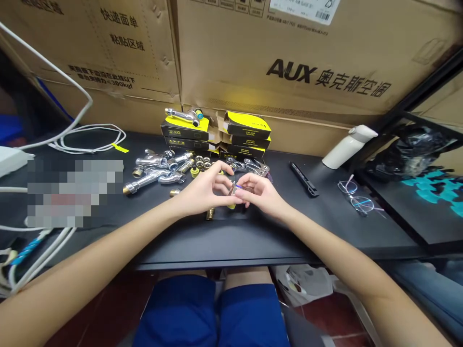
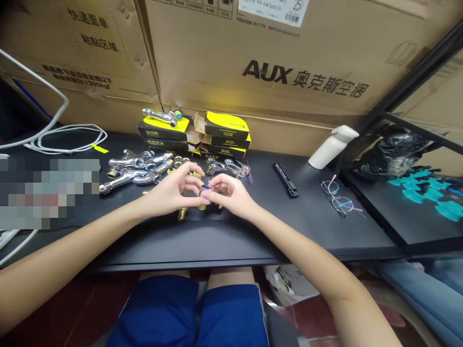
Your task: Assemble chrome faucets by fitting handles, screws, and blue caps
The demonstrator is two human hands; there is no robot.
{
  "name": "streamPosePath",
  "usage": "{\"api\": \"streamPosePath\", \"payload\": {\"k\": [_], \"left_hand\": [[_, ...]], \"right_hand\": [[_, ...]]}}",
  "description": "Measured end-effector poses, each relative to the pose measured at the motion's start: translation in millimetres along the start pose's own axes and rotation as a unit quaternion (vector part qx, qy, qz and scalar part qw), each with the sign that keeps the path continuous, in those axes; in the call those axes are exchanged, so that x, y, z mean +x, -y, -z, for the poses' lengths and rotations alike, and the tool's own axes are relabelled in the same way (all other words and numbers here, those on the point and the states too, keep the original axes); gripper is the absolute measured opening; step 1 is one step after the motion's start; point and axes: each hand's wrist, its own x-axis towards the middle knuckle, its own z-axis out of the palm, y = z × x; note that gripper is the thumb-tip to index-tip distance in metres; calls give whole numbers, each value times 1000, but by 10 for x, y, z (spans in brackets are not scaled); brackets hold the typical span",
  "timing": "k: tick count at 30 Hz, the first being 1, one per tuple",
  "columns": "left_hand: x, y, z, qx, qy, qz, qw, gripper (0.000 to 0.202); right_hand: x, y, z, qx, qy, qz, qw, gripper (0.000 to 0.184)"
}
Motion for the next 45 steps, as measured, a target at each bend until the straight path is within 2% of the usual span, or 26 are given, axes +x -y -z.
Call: {"api": "streamPosePath", "payload": {"k": [2, 4, 7, 11, 13, 16, 19, 22, 24, 26, 29, 31, 35, 38, 45], "left_hand": [[-1, -18, 35, 33, 2, -1, 999, 53], [-11, -93, 131, 115, 9, -17, 993, 56], [-47, -258, 357, 305, 46, -50, 950, 61], [-96, -326, 606, 424, 140, 31, 894, 49], [-99, -263, 653, 466, 156, 77, 867, 38], [-90, -159, 662, 482, 157, 104, 856, 28], [-81, -136, 641, 471, 164, 99, 861, 22], [-57, -158, 574, 453, 169, 59, 873, 23], [-27, -155, 485, 429, 158, 7, 889, 23], [4, -128, 369, 386, 120, -43, 914, 21], [25, -78, 207, 282, 84, -68, 953, 37], [20, -60, 144, 227, 55, -73, 970, 43], [1, -63, 114, 212, -3, -84, 974, 33], [-9, -76, 103, 206, -23, -86, 974, 41], [-23, -82, 65, 176, 12, -88, 980, 55]], "right_hand": [[-2, -7, -13, 3, -10, 10, 1000, 34], [6, -12, -18, 10, -34, 19, 999, 36], [31, -20, -1, 25, -78, 34, 996, 34], [53, -22, 34, 27, -109, 53, 992, 26], [52, -14, 36, 22, -118, 59, 991, 26], [45, -2, 23, 20, -130, 59, 990, 27], [47, -6, 21, 23, -135, 52, 989, 28], [57, -23, 44, 35, -146, 42, 988, 29], [63, -32, 66, 52, -153, 35, 986, 29], [69, -35, 82, 73, -156, 29, 985, 28], [80, -37, 92, 94, -155, 26, 983, 26], [91, -38, 93, 94, -160, 37, 982, 24], [105, -32, 98, 76, -166, 63, 981, 24], [103, -34, 105, 61, -168, 73, 981, 25], [101, -81, 109, 54, -152, 60, 985, 24]]}}
